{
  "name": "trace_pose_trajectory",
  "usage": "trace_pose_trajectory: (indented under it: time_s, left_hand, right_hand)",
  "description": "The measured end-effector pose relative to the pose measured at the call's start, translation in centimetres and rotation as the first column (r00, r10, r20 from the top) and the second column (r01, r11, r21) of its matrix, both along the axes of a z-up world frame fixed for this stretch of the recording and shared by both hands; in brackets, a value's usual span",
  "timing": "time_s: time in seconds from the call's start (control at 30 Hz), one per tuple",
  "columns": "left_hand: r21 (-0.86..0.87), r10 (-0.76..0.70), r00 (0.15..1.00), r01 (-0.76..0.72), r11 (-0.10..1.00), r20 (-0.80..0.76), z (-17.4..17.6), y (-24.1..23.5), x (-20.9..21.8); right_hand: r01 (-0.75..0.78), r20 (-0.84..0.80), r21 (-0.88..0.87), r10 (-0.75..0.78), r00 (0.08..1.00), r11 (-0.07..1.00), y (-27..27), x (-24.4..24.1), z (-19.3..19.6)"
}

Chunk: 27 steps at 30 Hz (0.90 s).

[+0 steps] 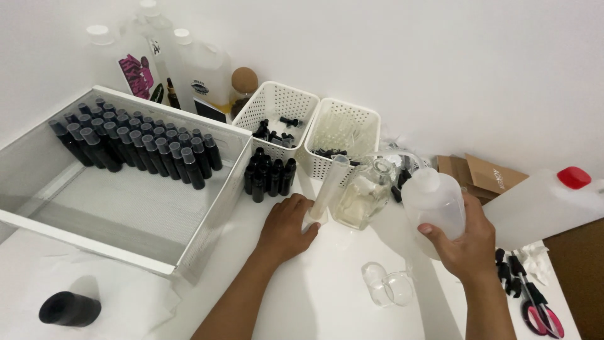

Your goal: Assembling small perfume spray bottles by attaching nozzles and organizing them in a tray

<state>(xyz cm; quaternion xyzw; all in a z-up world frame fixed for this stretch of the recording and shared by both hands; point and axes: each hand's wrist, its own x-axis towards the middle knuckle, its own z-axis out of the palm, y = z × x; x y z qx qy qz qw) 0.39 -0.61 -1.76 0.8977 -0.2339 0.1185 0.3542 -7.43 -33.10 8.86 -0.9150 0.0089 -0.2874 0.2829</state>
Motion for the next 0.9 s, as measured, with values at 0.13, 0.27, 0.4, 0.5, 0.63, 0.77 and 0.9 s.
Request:
trace_pose_trajectory:
  time_s: [0.13, 0.27, 0.4, 0.5, 0.63, 0.77, 0.9]
  left_hand:
    - [-0.008, -0.005, 1.0, 0.005, 1.0, 0.014, 0.1, 0.05, 0.01]
    - [-0.011, -0.007, 1.0, 0.007, 1.0, 0.004, 0.43, 0.11, -0.06]
    - [-0.005, -0.004, 1.0, 0.004, 1.0, -0.003, 0.17, 0.01, 0.04]
    - [0.002, -0.003, 1.0, 0.003, 1.0, -0.025, 0.23, 0.06, -0.05]
    - [-0.013, -0.009, 1.0, 0.009, 1.0, -0.007, 0.1, 0.05, 0.09]
    - [-0.015, -0.007, 1.0, 0.007, 1.0, 0.008, -0.1, 0.04, 0.06]
    - [-0.024, -0.006, 0.999, 0.007, 1.0, 0.049, -0.09, 0.06, 0.02]
  right_hand:
    - [-0.038, 0.037, -0.015, 0.038, 0.999, 0.999, -0.21, 0.16, -0.39]
    - [-0.038, 0.036, -0.01, 0.039, 0.999, 0.999, -0.21, 0.23, -0.4]
    - [-0.083, 0.08, -0.07, 0.089, 0.993, 0.994, -0.58, 0.38, -0.73]
    - [-0.026, 0.028, -0.035, 0.027, 0.999, 0.999, -0.35, 0.23, -0.42]
    - [-0.047, 0.045, -0.04, 0.049, 0.998, 0.998, -0.51, 0.37, -0.61]
    - [-0.026, 0.018, -0.059, 0.027, 0.999, 0.998, -0.45, 0.3, -0.59]
    - [-0.039, 0.039, -0.032, 0.04, 0.998, 0.999, -0.17, 0.21, -0.41]
